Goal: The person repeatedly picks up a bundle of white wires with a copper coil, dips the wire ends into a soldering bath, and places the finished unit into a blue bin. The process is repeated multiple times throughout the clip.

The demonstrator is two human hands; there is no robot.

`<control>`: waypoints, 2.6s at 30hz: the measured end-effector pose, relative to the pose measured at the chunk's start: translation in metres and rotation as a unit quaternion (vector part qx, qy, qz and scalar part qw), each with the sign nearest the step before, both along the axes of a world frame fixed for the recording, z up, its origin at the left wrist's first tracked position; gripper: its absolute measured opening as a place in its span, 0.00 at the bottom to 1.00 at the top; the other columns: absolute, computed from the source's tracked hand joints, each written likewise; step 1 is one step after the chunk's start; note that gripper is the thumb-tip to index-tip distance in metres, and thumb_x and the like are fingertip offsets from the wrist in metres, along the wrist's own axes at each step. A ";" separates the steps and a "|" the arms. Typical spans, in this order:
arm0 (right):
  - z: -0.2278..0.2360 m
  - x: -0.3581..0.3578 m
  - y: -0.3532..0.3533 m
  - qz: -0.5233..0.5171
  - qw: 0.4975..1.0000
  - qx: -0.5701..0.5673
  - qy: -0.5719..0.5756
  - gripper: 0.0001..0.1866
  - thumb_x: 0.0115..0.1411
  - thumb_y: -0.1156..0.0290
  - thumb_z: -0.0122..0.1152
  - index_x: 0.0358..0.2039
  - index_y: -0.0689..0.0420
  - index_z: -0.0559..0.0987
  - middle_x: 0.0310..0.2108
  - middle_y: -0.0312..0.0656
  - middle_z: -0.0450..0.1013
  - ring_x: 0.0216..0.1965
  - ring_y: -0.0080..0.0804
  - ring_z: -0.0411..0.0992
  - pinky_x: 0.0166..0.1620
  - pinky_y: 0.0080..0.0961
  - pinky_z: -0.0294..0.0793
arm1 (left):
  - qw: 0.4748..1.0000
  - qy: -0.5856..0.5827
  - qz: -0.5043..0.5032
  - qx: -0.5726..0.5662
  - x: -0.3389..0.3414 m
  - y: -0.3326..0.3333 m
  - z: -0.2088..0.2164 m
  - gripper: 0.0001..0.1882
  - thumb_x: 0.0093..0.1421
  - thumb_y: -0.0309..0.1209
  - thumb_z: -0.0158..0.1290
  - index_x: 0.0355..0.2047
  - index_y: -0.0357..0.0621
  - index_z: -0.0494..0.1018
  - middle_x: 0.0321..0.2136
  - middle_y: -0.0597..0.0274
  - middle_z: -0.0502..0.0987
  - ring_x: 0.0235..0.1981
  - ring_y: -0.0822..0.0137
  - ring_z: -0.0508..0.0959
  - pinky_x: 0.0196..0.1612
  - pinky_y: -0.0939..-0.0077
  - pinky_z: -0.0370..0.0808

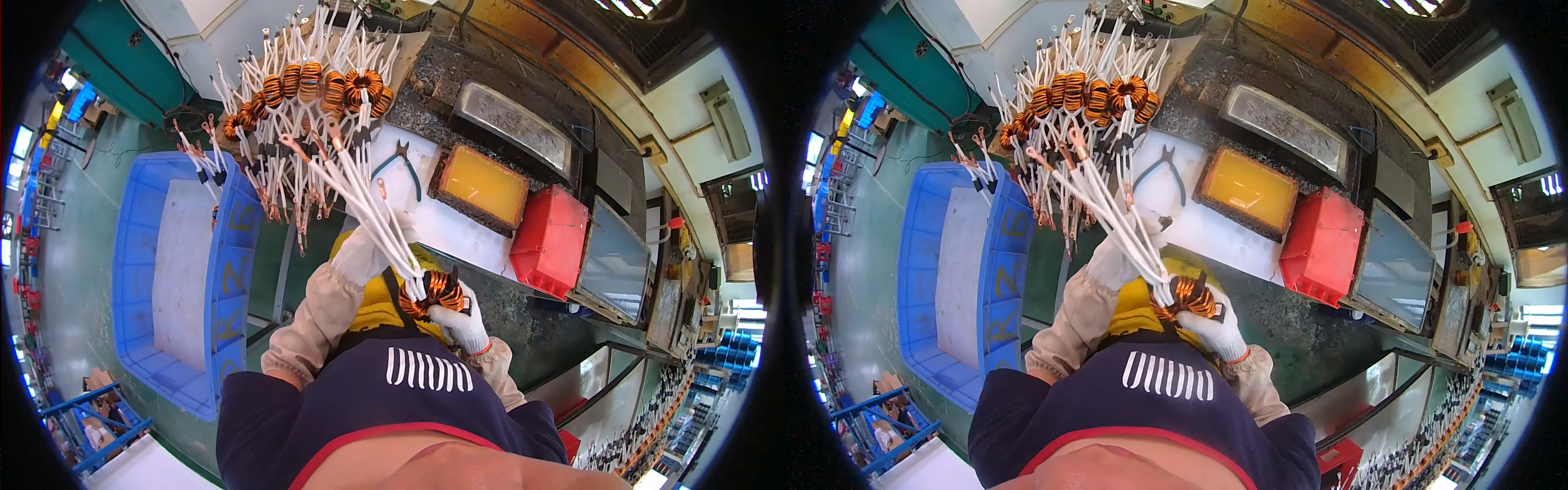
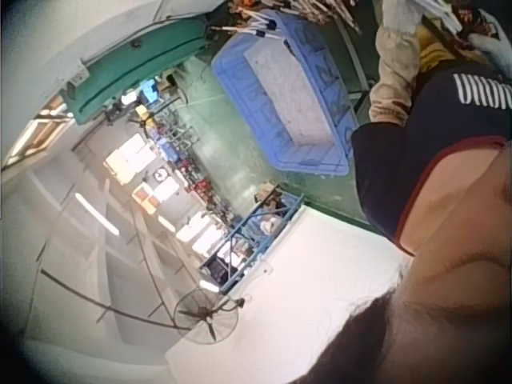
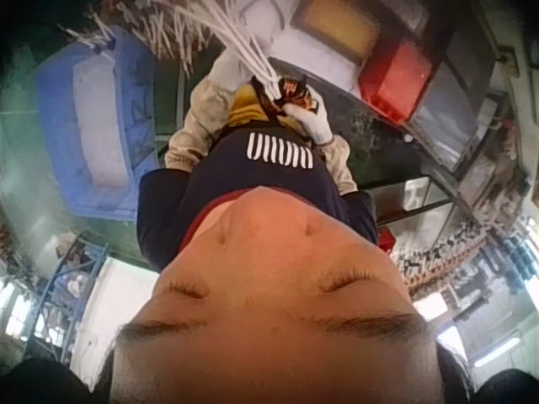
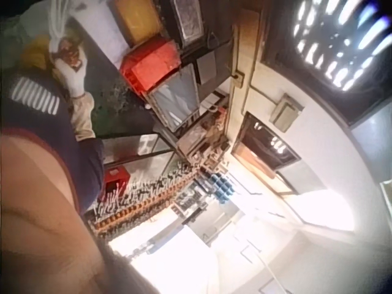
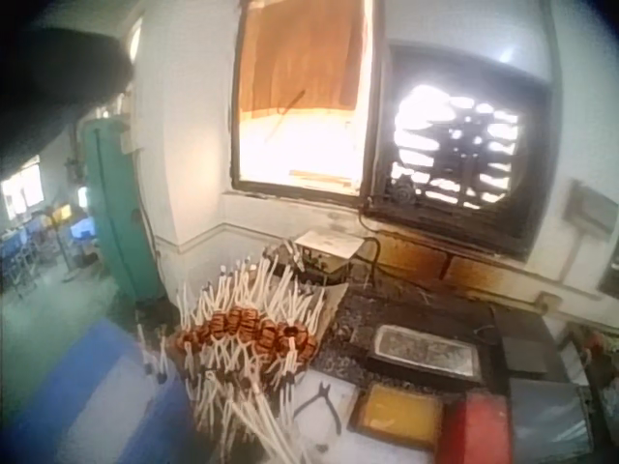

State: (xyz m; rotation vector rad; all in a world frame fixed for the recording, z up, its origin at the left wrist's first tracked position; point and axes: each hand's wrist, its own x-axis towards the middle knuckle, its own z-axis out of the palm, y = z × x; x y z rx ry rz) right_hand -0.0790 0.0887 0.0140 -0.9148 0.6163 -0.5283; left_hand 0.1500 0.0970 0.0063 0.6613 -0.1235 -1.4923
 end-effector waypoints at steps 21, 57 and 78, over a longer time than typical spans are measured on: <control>0.037 0.013 -0.012 0.019 0.810 -0.568 0.145 0.20 0.41 0.72 0.72 0.36 0.58 0.75 0.45 0.51 0.76 0.40 0.47 0.77 0.43 0.34 0.76 | 0.988 -0.063 -0.085 0.115 0.041 -0.005 -0.030 0.23 0.65 0.49 0.50 0.29 0.38 0.73 0.20 0.61 0.71 0.17 0.74 0.66 0.19 0.83 0.66; 0.028 0.005 -0.004 -0.044 0.836 -0.503 0.215 0.16 0.43 0.75 0.69 0.34 0.61 0.76 0.44 0.53 0.76 0.43 0.49 0.77 0.47 0.35 0.76 | 0.976 -0.158 0.132 0.075 0.039 0.036 -0.005 0.18 0.68 0.43 0.46 0.44 0.41 0.73 0.35 0.59 0.79 0.33 0.69 0.79 0.38 0.74 0.78; 0.008 0.004 0.003 -0.074 0.887 -0.412 0.195 0.14 0.44 0.79 0.66 0.35 0.63 0.77 0.46 0.52 0.76 0.45 0.41 0.77 0.48 0.30 0.74 | 0.990 -0.017 0.127 -0.050 0.058 0.035 0.005 0.21 0.69 0.46 0.41 0.51 0.43 0.69 0.37 0.60 0.79 0.41 0.60 0.80 0.45 0.63 0.80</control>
